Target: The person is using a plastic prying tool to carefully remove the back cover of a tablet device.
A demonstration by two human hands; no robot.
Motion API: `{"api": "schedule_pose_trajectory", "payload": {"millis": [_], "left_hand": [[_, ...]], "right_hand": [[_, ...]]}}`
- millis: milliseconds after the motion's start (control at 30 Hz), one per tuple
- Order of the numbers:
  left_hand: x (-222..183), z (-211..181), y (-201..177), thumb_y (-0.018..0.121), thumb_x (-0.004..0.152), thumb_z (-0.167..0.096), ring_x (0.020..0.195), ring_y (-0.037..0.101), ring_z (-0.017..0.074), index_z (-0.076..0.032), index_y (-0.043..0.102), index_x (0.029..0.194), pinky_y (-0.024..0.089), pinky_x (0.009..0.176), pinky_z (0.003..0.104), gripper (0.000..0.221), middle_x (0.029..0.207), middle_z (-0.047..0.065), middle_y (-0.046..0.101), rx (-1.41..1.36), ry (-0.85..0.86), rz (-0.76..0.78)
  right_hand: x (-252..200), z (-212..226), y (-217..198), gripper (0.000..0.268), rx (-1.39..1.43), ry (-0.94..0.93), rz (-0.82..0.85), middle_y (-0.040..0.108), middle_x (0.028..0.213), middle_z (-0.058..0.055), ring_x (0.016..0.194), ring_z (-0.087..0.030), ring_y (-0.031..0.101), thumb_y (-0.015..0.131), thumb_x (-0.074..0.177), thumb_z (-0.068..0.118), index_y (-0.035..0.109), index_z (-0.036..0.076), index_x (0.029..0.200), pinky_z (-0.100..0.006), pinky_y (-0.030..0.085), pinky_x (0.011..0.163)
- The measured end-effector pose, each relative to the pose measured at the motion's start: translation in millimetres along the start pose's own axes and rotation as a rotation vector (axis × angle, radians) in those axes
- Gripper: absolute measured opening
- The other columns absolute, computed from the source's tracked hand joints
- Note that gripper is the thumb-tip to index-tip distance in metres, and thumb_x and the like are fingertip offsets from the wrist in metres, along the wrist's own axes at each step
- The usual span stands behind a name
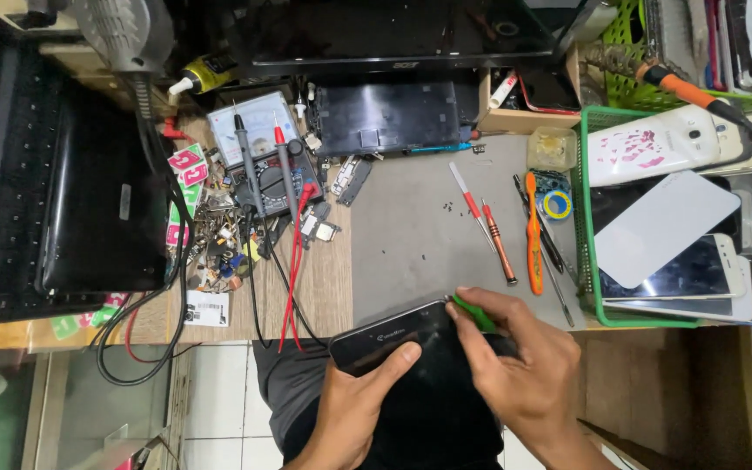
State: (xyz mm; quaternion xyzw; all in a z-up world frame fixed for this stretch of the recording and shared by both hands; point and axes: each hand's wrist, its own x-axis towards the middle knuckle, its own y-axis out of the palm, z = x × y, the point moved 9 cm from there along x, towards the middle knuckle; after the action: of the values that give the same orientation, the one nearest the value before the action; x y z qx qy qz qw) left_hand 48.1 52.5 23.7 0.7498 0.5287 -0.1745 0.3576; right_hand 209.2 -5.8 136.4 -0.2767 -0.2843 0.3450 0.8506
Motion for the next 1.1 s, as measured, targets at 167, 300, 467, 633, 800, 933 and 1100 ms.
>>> {"api": "schedule_pose_trajectory", "payload": {"millis": [167, 300, 467, 633, 800, 933, 1100], "left_hand": [[-3, -6, -3, 0.081, 0.078, -0.008, 0.106, 0.078, 0.0201, 0.0, 0.083, 0.108, 0.06, 0.102, 0.036, 0.032, 0.109, 0.013, 0.087, 0.034, 0.016, -0.041], [-4, -2, -1, 0.078, 0.079, -0.005, 0.118, 0.074, 0.0236, 0.001, 0.077, 0.12, 0.055, 0.109, 0.038, 0.042, 0.119, 0.014, 0.083, -0.044, -0.024, 0.05], [-6, -5, 3, 0.081, 0.079, -0.013, 0.123, 0.071, 0.0197, -0.004, 0.076, 0.125, 0.051, 0.112, 0.037, 0.047, 0.126, 0.01, 0.081, 0.052, 0.057, 0.146], [-13, -8, 7, 0.082, 0.081, -0.012, 0.104, 0.076, 0.0156, -0.002, 0.082, 0.103, 0.06, 0.099, 0.033, 0.025, 0.105, 0.007, 0.085, 0.133, 0.087, 0.184], [-7, -6, 5, 0.082, 0.081, -0.013, 0.103, 0.077, 0.0164, -0.004, 0.084, 0.103, 0.06, 0.098, 0.032, 0.024, 0.104, 0.007, 0.086, 0.141, 0.157, 0.18], [-8, -3, 8, 0.082, 0.079, -0.013, 0.108, 0.078, 0.0177, -0.004, 0.083, 0.107, 0.061, 0.101, 0.034, 0.03, 0.108, 0.008, 0.086, 0.124, 0.084, 0.17], [-7, -7, 10, 0.081, 0.079, -0.014, 0.107, 0.078, 0.0177, -0.004, 0.083, 0.108, 0.06, 0.101, 0.033, 0.03, 0.108, 0.008, 0.087, 0.135, 0.069, 0.128]], "right_hand": [[-2, 38, 1, 0.015, -0.094, -0.4, -0.008, 0.08, 0.1, -0.007, 0.084, -0.016, 0.078, 0.078, 0.09, 0.0, 0.075, 0.002, 0.104, -0.025, 0.061, 0.075], [15, -22, 0, 0.027, 0.338, 0.248, 0.126, 0.082, 0.094, -0.01, 0.081, -0.013, 0.079, 0.084, 0.077, 0.004, 0.076, 0.002, 0.103, -0.023, 0.067, 0.08], [27, -22, -7, 0.032, 0.374, 0.275, 0.276, 0.084, 0.088, -0.009, 0.075, -0.014, 0.082, 0.086, 0.074, 0.005, 0.079, 0.004, 0.105, -0.022, 0.069, 0.072], [33, -3, -13, 0.031, 0.329, 0.173, 0.372, 0.085, 0.082, -0.009, 0.067, -0.013, 0.083, 0.083, 0.075, 0.008, 0.079, 0.003, 0.106, -0.021, 0.071, 0.069], [15, -12, -13, 0.028, 0.242, 0.298, 0.155, 0.083, 0.098, -0.007, 0.081, -0.009, 0.077, 0.087, 0.074, 0.004, 0.079, 0.004, 0.1, -0.019, 0.064, 0.076], [18, -16, -14, 0.026, 0.194, 0.257, 0.193, 0.084, 0.092, -0.004, 0.075, -0.006, 0.077, 0.088, 0.073, 0.01, 0.081, 0.008, 0.099, -0.016, 0.063, 0.07], [18, 4, -15, 0.025, 0.078, -0.069, 0.193, 0.082, 0.096, -0.002, 0.073, -0.004, 0.075, 0.084, 0.081, 0.011, 0.078, 0.008, 0.104, -0.017, 0.061, 0.07]]}}
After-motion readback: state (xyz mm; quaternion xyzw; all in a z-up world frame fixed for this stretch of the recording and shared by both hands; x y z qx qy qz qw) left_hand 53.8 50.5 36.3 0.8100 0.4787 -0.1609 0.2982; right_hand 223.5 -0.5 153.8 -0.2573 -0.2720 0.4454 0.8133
